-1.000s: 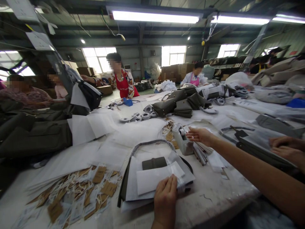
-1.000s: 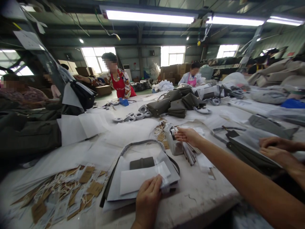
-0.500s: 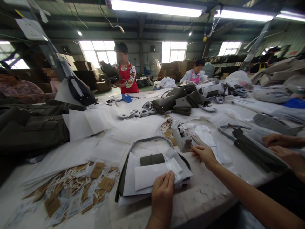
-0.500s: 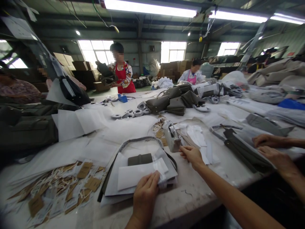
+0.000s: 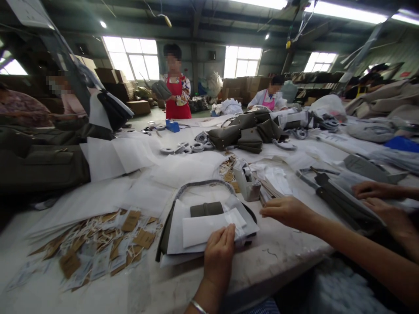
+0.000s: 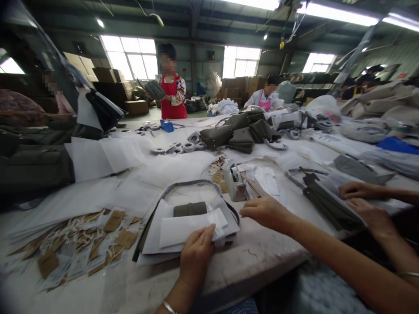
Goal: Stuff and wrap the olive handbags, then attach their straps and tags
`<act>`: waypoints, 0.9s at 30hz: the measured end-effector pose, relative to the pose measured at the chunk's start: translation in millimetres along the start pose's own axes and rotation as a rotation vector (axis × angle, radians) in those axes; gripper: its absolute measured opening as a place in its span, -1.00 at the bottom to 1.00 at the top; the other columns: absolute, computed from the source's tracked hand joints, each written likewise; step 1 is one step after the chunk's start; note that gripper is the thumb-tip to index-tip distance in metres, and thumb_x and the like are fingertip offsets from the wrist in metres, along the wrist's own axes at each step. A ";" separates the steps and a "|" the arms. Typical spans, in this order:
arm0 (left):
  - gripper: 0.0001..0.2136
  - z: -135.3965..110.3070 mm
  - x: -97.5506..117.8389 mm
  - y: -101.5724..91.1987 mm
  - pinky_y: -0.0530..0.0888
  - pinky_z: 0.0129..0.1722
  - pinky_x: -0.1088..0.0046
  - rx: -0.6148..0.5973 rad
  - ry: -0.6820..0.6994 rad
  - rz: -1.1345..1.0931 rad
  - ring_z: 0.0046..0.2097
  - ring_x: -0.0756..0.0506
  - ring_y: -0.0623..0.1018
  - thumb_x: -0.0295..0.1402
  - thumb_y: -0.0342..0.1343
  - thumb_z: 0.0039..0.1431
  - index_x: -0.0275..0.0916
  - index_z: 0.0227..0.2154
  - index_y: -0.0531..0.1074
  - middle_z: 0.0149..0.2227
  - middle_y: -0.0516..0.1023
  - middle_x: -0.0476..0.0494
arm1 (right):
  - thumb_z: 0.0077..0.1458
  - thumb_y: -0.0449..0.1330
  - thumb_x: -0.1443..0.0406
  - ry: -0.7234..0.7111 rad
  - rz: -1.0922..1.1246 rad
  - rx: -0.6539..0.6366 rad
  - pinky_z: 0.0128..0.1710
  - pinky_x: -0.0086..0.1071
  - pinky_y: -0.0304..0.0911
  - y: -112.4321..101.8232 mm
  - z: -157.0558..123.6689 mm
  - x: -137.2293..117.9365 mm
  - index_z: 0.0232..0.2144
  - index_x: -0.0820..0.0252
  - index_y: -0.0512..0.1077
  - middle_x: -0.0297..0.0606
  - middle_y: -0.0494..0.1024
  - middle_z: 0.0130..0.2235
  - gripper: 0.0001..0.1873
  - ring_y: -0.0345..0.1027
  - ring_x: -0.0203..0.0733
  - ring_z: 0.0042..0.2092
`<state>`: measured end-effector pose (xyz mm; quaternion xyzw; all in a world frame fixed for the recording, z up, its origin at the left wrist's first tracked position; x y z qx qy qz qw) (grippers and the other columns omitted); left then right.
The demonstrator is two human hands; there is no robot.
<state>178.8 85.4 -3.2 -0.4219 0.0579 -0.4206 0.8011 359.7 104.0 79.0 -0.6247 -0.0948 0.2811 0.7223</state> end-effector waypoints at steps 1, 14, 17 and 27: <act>-0.48 0.1 -0.4 -0.3 0.58 -0.04 0.29 0.000 -0.008 -0.002 -0.06 -0.14 0.58 -0.64 0.24 0.06 -0.24 0.11 0.38 -0.04 0.63 -0.07 | 0.33 0.04 0.26 -0.069 0.064 -0.076 -0.30 -0.44 0.26 -1.0 7.6 -18.4 -0.23 0.08 0.59 -0.23 0.62 -0.30 -0.70 0.48 -0.24 -0.31; -0.65 1.5 -2.0 -3.0 0.58 -0.05 0.34 0.023 -0.052 -0.014 -0.08 -0.11 0.58 -0.55 0.17 0.20 -0.29 0.05 0.40 -0.16 0.64 -0.10 | 0.08 0.27 0.11 -0.036 0.397 -0.835 -0.50 -0.55 0.11 96.7 89.0 -37.4 -0.39 0.31 0.59 -0.38 0.50 -0.53 -0.68 0.27 -0.39 -0.50; -0.65 1.4 -1.6 -3.6 0.58 -0.05 0.34 0.029 -0.047 -0.003 -0.09 -0.12 0.58 -0.55 0.17 0.20 -0.31 0.05 0.41 -0.16 0.64 -0.12 | 0.03 0.29 0.20 -0.058 0.232 -0.828 -0.49 -0.52 0.06 103.2 102.4 -30.4 -0.40 0.24 0.61 -0.39 0.54 -0.51 -0.80 0.26 -0.39 -0.51; -0.68 1.5 3.0 -5.7 0.56 -0.04 0.31 0.041 -0.001 0.026 -0.05 -0.13 0.58 -0.53 0.12 0.26 -0.29 0.07 0.42 -0.06 0.63 -0.14 | -0.13 0.43 0.21 -0.225 -0.218 -0.826 -0.44 -0.39 0.00 116.4 123.6 -49.3 -0.50 0.02 0.63 -0.38 0.55 -0.55 -0.92 0.33 -0.24 -0.46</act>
Point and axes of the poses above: each hand's wrist, its own z-axis towards the middle knuckle, its own y-axis out of the palm, x = y × z, the point moved 10 cm from there along z, towards the middle knuckle
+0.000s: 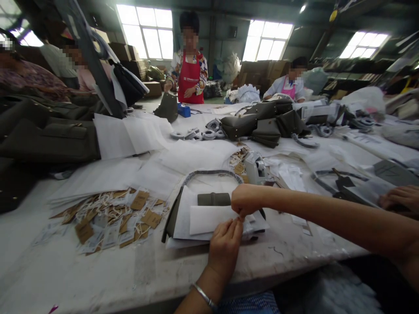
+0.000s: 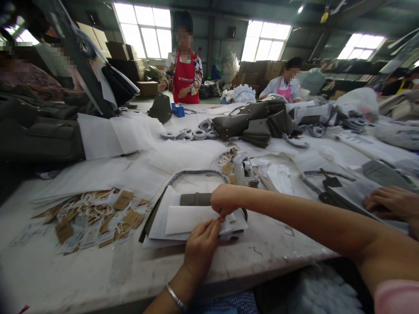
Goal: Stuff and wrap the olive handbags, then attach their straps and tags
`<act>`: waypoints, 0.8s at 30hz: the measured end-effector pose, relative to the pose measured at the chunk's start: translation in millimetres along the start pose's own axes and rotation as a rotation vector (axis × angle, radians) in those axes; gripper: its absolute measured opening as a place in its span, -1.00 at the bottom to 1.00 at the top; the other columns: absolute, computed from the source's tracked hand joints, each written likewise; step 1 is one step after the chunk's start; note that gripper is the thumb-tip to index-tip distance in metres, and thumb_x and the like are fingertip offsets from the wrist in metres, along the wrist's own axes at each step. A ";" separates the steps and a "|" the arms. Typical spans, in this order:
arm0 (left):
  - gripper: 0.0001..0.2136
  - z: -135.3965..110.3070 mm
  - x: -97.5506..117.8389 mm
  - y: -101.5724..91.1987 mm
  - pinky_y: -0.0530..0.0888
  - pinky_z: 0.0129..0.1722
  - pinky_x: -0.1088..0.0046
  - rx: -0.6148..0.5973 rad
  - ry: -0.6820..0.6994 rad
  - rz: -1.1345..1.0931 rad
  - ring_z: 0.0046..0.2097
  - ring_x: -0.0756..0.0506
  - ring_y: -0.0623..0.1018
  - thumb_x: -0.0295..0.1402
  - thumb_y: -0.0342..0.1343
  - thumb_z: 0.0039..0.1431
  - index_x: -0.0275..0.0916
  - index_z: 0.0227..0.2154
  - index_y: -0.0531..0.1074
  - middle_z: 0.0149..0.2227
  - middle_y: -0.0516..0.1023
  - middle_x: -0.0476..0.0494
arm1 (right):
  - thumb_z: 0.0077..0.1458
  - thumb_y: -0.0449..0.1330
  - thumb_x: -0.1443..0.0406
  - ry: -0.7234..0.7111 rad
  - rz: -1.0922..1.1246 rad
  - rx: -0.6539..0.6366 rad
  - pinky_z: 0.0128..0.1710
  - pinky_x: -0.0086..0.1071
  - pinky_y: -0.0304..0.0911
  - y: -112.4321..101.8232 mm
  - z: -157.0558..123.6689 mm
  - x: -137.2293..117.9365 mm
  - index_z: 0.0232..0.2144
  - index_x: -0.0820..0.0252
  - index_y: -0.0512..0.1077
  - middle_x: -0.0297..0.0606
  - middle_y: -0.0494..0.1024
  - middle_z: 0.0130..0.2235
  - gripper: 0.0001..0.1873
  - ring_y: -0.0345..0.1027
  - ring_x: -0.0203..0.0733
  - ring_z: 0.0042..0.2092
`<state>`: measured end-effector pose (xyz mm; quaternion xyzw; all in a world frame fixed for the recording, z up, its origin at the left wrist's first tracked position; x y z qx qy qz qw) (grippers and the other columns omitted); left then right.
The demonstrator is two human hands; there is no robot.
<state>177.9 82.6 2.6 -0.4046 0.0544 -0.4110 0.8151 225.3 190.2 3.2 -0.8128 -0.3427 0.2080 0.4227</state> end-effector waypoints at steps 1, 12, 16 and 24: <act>-0.67 0.4 0.9 -0.9 0.56 -0.04 0.29 -0.001 0.006 0.004 -0.05 -0.14 0.58 -0.54 0.12 0.26 -0.27 0.07 0.42 -0.04 0.63 -0.13 | -0.15 0.44 0.22 -0.002 -0.002 -0.007 -0.44 -0.39 0.01 0.4 3.9 -0.4 -0.53 0.02 0.61 -0.39 0.53 -0.56 -0.92 0.34 -0.24 -0.46; -0.73 -3.7 4.8 -2.5 0.59 -0.15 0.32 0.114 0.041 0.048 -0.11 -0.13 0.61 -0.45 -0.02 0.36 -0.18 0.02 0.49 0.01 0.62 -0.04 | -0.37 0.52 0.17 -0.035 0.028 -0.264 -0.53 -0.47 0.05 21.9 44.6 5.3 -0.78 0.07 0.48 -0.54 0.41 -0.74 -0.71 0.25 -0.37 -0.65; -0.75 -5.0 4.4 -0.3 0.60 -0.13 0.31 0.092 0.042 0.050 -0.09 -0.15 0.61 -0.46 0.06 0.32 -0.18 0.00 0.50 0.02 0.61 -0.05 | -0.40 0.52 0.12 -0.037 0.052 -0.172 -0.51 -0.45 0.04 14.8 47.3 9.0 -0.79 0.06 0.47 -0.52 0.37 -0.76 -0.68 0.23 -0.35 -0.64; -0.74 -9.4 -0.8 6.0 0.61 -0.12 0.27 0.061 0.021 0.004 -0.07 -0.15 0.61 -0.47 0.20 0.22 -0.17 -0.03 0.51 -0.03 0.63 -0.07 | -0.53 0.52 -0.01 0.049 0.116 0.014 -0.43 -0.43 0.06 -3.6 57.9 46.9 -0.83 0.12 0.40 -0.47 0.25 -0.81 -0.54 0.24 -0.27 -0.57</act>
Point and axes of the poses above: each hand's wrist, its own z-axis towards the middle knuckle, its own y-axis out of the palm, x = y × z, the point moved 10 cm from there along z, towards the middle knuckle
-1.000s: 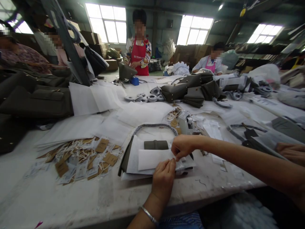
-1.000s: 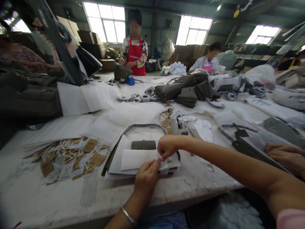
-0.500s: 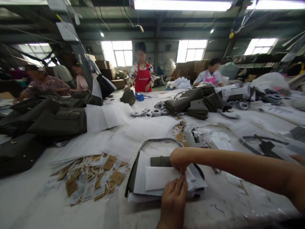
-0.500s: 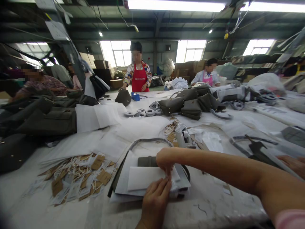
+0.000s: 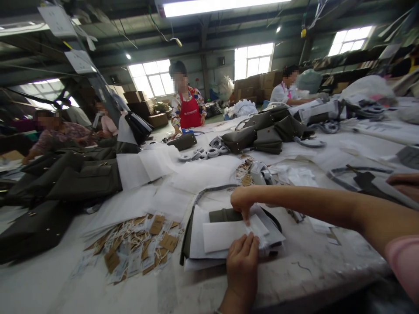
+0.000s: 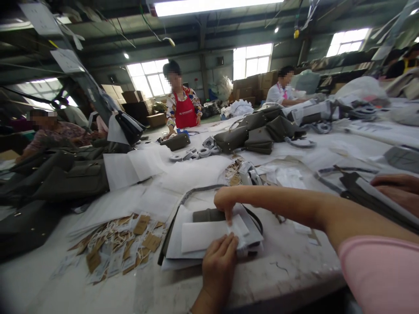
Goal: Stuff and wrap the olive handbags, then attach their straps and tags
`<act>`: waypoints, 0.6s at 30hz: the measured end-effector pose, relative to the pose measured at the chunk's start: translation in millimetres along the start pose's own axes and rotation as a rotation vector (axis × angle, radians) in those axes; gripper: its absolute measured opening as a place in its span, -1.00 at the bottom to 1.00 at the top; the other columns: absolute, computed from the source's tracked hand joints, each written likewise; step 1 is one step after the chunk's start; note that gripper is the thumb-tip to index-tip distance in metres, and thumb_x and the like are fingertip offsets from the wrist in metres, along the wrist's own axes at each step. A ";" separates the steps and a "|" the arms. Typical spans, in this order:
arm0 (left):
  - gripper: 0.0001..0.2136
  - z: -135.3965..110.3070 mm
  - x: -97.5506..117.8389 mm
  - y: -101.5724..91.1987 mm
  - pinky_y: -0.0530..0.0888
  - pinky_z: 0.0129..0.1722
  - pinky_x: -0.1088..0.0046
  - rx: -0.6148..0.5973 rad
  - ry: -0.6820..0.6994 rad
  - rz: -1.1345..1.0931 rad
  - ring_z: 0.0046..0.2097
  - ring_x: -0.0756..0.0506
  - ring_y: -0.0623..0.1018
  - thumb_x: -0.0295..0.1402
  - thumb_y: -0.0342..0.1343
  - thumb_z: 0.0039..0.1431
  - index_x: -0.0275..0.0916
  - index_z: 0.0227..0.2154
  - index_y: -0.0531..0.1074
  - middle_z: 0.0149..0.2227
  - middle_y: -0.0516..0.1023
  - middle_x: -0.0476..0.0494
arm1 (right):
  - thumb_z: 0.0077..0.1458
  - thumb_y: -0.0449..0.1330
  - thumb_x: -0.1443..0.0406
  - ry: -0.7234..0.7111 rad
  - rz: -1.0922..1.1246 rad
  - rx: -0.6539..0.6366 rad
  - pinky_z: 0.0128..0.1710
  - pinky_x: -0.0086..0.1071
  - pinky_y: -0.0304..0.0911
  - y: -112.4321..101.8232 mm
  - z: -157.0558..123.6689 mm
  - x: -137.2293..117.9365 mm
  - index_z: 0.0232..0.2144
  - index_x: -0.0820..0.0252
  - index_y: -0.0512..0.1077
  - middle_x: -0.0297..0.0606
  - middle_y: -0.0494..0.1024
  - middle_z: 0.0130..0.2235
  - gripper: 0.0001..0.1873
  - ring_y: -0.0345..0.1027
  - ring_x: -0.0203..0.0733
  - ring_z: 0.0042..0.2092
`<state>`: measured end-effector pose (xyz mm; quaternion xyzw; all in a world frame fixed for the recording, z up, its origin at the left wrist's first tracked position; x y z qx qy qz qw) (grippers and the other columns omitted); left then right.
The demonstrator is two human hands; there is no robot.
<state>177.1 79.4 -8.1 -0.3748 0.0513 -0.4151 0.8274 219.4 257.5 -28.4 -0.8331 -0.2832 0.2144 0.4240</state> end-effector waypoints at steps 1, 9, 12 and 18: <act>-0.73 0.1 0.1 -0.2 0.61 -0.12 0.28 0.004 0.003 -0.003 -0.08 -0.15 0.61 -0.47 0.20 0.22 -0.17 -0.03 0.51 -0.03 0.64 -0.07 | -0.54 0.53 0.01 0.009 0.008 0.006 -0.42 -0.43 0.06 -0.6 0.3 4.9 -0.80 0.13 0.43 -0.47 0.29 -0.79 -0.57 0.26 -0.27 -0.55; -0.71 -0.7 1.1 -3.0 0.61 -0.12 0.29 0.053 0.011 -0.020 -0.07 -0.14 0.62 -0.48 0.19 0.21 -0.14 -0.01 0.51 -0.03 0.64 -0.06 | -0.08 0.39 0.20 0.185 0.120 0.336 -0.28 -0.41 0.14 -38.7 -28.0 57.5 -0.56 0.26 0.57 -0.24 0.58 -0.49 -0.78 0.44 -0.15 -0.30; -0.71 -2.4 0.9 -4.2 0.62 -0.15 0.28 0.082 0.018 -0.013 -0.08 -0.14 0.62 -0.47 0.18 0.22 -0.13 -0.01 0.51 -0.03 0.64 -0.04 | 0.06 0.30 0.18 0.192 0.187 0.416 -0.20 -0.39 0.22 -32.8 -46.6 48.4 -0.24 0.21 0.63 -0.15 0.65 -0.23 -0.74 0.49 -0.07 -0.16; -0.78 -0.4 2.5 -9.7 0.61 -0.21 0.32 0.179 0.025 -0.006 -0.15 -0.13 0.65 -0.45 0.06 0.31 -0.14 -0.07 0.54 -0.08 0.66 -0.03 | -0.31 0.45 -0.09 0.169 0.304 0.305 0.07 -0.11 0.25 21.8 -63.7 14.9 0.27 0.22 0.30 0.11 0.48 0.11 0.11 0.37 0.27 0.10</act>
Point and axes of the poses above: each hand's wrist, its own z-axis towards the middle knuckle, its own y-axis out of the palm, x = y × z, the point moved 10 cm from there along z, towards the middle knuckle
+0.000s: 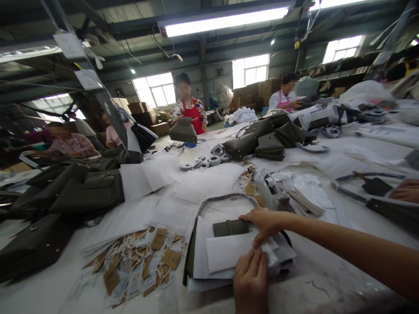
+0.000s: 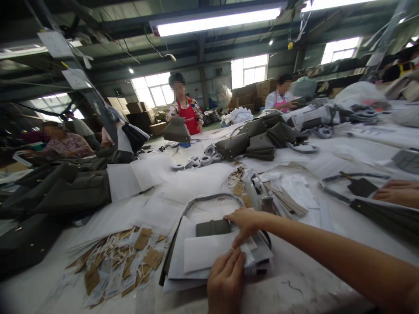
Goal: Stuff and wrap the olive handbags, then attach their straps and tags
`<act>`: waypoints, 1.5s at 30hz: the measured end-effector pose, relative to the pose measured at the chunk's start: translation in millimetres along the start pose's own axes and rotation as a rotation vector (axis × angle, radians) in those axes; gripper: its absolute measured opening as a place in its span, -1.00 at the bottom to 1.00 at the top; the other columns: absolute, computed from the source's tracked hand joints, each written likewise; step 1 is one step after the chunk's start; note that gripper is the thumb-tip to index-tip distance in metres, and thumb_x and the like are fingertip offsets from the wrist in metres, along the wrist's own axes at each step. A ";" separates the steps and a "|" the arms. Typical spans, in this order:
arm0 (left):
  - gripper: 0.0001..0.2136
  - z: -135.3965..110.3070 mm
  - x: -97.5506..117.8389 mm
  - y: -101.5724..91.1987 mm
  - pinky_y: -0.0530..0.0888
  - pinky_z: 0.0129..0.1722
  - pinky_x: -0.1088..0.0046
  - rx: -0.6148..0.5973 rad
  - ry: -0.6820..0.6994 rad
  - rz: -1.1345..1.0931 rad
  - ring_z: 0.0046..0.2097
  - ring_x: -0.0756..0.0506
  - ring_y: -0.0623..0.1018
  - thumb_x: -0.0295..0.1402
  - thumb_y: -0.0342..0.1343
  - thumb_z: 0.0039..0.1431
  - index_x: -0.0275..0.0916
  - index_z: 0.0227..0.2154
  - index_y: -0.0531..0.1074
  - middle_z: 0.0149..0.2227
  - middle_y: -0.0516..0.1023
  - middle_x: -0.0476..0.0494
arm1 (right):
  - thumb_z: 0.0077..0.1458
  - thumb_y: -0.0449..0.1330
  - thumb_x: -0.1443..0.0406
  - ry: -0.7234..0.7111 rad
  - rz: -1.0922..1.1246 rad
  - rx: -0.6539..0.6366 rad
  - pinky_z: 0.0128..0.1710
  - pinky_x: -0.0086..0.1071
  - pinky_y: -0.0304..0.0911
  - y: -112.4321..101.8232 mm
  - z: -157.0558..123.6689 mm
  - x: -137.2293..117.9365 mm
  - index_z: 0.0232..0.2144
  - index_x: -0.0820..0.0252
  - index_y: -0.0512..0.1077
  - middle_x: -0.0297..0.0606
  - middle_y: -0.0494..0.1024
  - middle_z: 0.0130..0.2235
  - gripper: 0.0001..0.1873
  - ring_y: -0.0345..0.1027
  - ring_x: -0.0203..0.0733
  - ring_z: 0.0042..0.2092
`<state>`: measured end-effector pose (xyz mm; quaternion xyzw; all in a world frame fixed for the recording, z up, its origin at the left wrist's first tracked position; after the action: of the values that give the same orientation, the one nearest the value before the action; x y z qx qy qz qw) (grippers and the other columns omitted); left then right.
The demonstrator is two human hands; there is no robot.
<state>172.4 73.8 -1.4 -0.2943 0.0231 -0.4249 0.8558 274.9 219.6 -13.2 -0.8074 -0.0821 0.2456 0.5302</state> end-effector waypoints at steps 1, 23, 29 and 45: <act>-0.78 0.8 0.2 -2.0 0.61 -0.24 0.33 0.037 0.000 0.003 -0.18 -0.12 0.65 -0.45 0.04 0.32 -0.14 -0.09 0.54 -0.11 0.67 -0.02 | -0.35 0.46 -0.09 0.027 0.030 -0.026 0.09 -0.06 0.23 6.4 1.0 4.7 0.28 0.22 0.27 0.14 0.45 0.13 0.16 0.34 0.31 0.12; -0.68 18.4 5.4 -35.0 0.56 -0.08 0.37 0.039 0.229 -0.051 -0.13 -0.05 0.63 -0.28 -0.13 0.38 -0.09 -0.03 0.52 -0.06 0.65 0.05 | 0.20 0.19 0.19 -0.132 0.091 0.633 0.23 -0.08 0.17 33.8 -105.9 -38.9 0.20 0.05 0.38 -0.10 0.48 0.15 -0.48 0.35 0.06 0.17; -0.44 0.3 -44.9 -53.1 0.52 0.06 0.05 -0.202 0.356 0.317 0.20 -0.29 0.45 -0.08 0.14 0.22 -0.16 0.23 0.30 0.25 0.39 -0.13 | -0.01 0.07 0.59 -0.280 -0.378 0.763 0.34 -0.11 -0.01 58.2 -121.4 -49.9 0.34 0.02 0.14 -0.27 0.39 0.24 -0.13 0.28 -0.09 0.24; -0.54 -22.8 -80.9 -57.8 0.59 0.01 0.25 -0.266 0.192 0.272 0.10 -0.12 0.55 -0.63 -0.15 0.30 -0.21 0.18 0.36 0.13 0.53 -0.06 | -0.16 0.42 0.17 0.385 1.746 0.681 -0.02 -0.29 0.43 148.4 -88.9 -16.4 -0.34 0.13 0.47 -0.25 0.60 -0.30 -0.68 0.51 -0.04 -0.08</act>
<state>72.9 95.8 -7.0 -0.3571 0.1998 -0.3247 0.8527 284.7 77.6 -113.0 -0.4126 0.7135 0.4281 0.3707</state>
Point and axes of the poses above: each hand's wrist, its own z-axis towards the middle knuckle, its own y-axis out of the palm, x = y × z, the point moved 10 cm from there along z, towards the middle knuckle
